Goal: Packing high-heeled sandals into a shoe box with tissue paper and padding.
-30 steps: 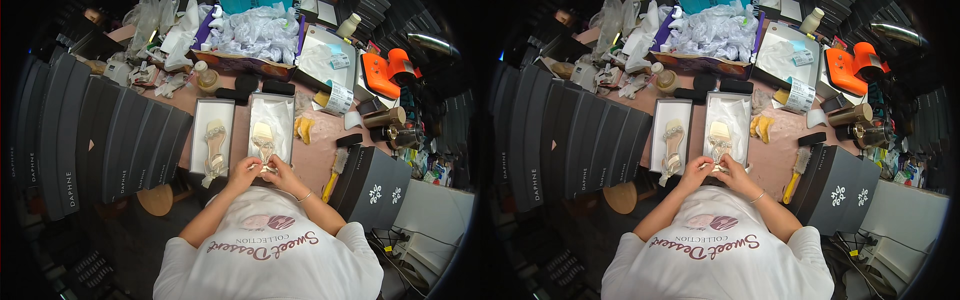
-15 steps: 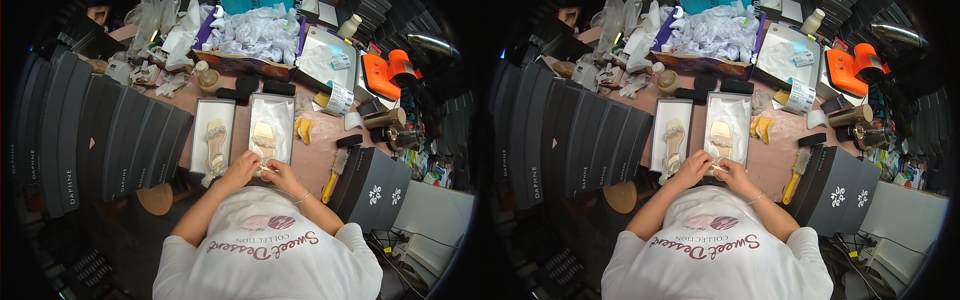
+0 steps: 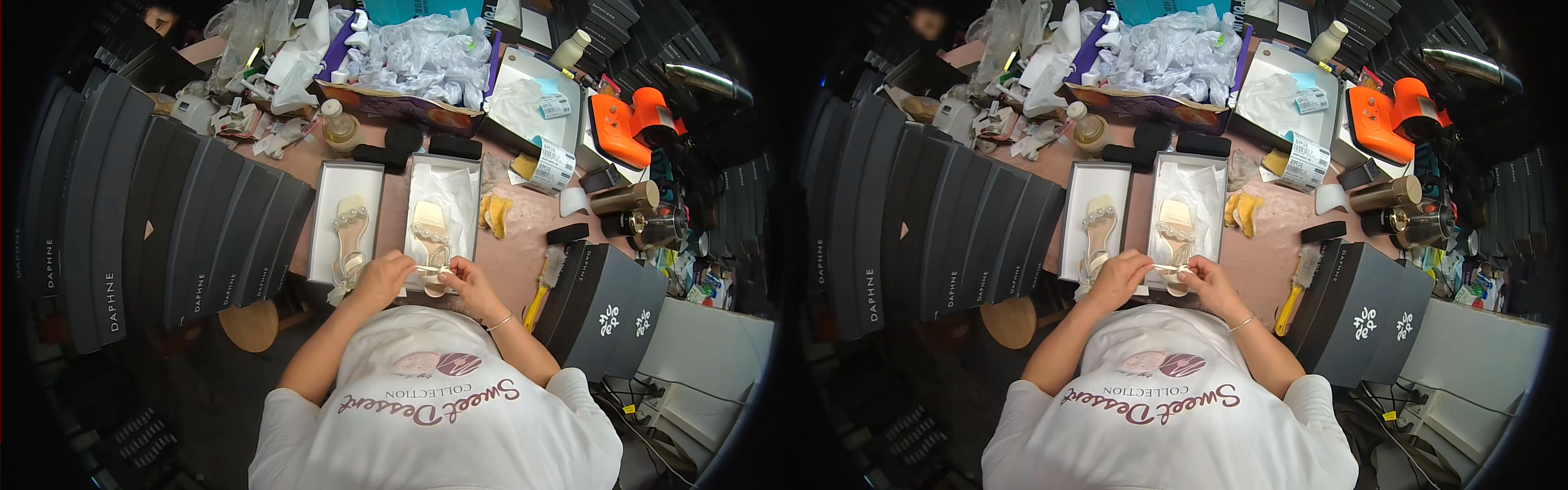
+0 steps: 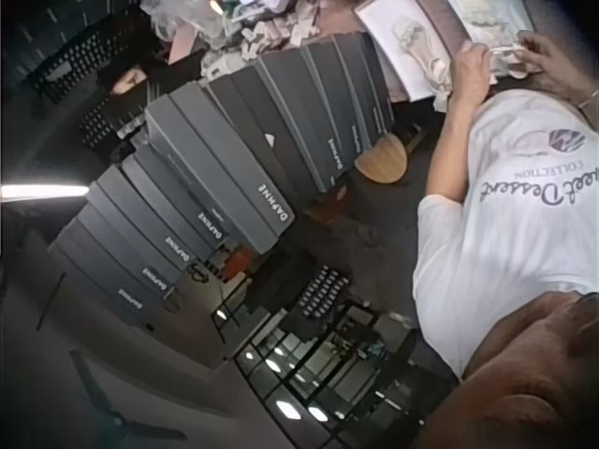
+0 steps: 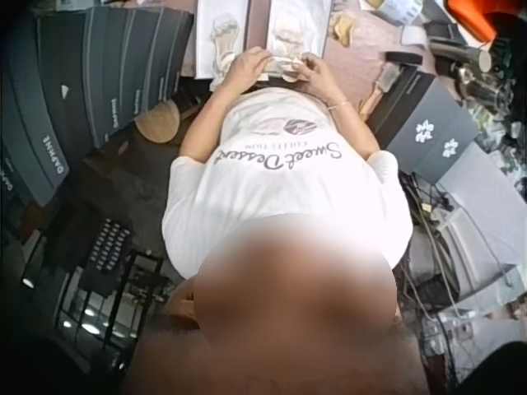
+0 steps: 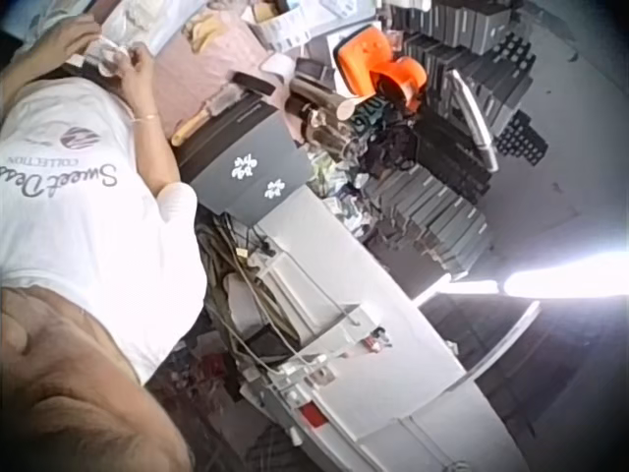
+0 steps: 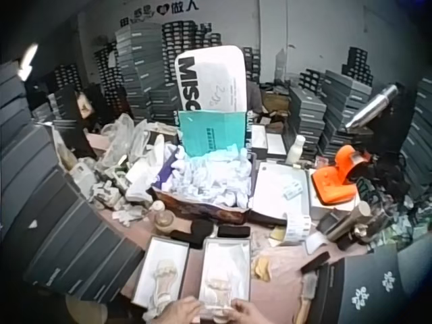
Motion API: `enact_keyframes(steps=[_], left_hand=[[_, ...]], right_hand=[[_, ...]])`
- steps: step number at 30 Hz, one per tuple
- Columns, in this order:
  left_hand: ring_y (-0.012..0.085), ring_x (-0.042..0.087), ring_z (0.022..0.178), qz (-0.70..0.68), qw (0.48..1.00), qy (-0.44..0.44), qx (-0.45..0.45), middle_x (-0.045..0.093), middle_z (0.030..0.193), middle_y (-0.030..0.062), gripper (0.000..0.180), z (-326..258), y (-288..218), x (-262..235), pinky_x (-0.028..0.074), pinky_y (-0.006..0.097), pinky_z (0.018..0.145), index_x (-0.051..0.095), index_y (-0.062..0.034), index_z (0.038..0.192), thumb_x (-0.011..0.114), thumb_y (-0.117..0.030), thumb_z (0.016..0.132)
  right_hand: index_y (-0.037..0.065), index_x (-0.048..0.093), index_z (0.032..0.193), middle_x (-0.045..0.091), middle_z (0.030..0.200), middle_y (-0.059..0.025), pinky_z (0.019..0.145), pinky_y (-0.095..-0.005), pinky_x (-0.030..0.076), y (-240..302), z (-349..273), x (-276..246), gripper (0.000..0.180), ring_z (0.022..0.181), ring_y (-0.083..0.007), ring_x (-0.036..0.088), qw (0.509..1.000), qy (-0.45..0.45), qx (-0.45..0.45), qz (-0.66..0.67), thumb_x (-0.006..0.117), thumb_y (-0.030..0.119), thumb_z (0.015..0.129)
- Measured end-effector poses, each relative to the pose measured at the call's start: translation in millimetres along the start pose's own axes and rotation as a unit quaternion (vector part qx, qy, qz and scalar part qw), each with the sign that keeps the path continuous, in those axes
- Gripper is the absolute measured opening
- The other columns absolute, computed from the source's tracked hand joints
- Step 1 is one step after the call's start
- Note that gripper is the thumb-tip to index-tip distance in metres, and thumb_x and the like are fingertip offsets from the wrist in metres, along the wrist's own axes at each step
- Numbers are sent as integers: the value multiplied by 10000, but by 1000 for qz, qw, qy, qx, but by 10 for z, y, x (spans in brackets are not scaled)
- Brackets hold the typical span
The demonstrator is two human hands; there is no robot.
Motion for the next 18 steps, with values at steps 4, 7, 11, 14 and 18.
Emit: enact_keyframes(steps=[4, 7, 11, 14, 18], left_hand=[[318, 592, 710, 3, 1000, 22, 6, 589, 799, 146, 132, -67, -11, -124, 461, 367, 639, 631, 7, 916, 595, -115, 881], [264, 583, 680, -68, 994, 84, -33, 585, 782, 123, 141, -116, 69, -46, 455, 346, 620, 622, -3, 904, 578, -137, 899], [85, 551, 666, -143, 969, 138, -149, 579, 749, 44, 142, -146, 1, 82, 447, 244, 597, 601, 12, 923, 575, -128, 920], [61, 544, 688, -185, 958, 129, -176, 581, 760, 22, 145, -184, 51, 144, 455, 219, 619, 593, 15, 937, 567, -128, 930], [65, 553, 711, -218, 946, 140, -195, 584, 773, 7, 153, -195, 78, 175, 460, 211, 641, 593, 27, 943, 568, -124, 934]], right_hand=[[19, 575, 988, 605, 899, 17, 752, -213, 460, -20, -44, -90, 110, 813, -51, 545, 1000, 23, 10, 18, 619, 65, 898], [28, 589, 993, 600, 909, 28, 761, -210, 449, 82, -128, -72, 108, 820, -46, 530, 997, 48, 49, 26, 618, 81, 903], [27, 616, 1006, 597, 899, 37, 750, -204, 439, 200, -121, -91, 147, 827, -44, 521, 998, 25, 54, -13, 619, 137, 910], [22, 618, 1016, 596, 915, 42, 755, -216, 440, 134, -11, -184, 185, 842, -48, 517, 998, -7, 42, -51, 619, 176, 914], [6, 619, 1019, 599, 884, 28, 754, -226, 443, 317, -60, -175, 211, 817, -63, 513, 995, 41, 33, -81, 647, 170, 891]])
Point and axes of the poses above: each hand's wrist, its own z-axis towards the middle knuckle, its own x-axis out of the palm, y = z × x, the point moved 3 cm from there along z, towards the middle knuckle
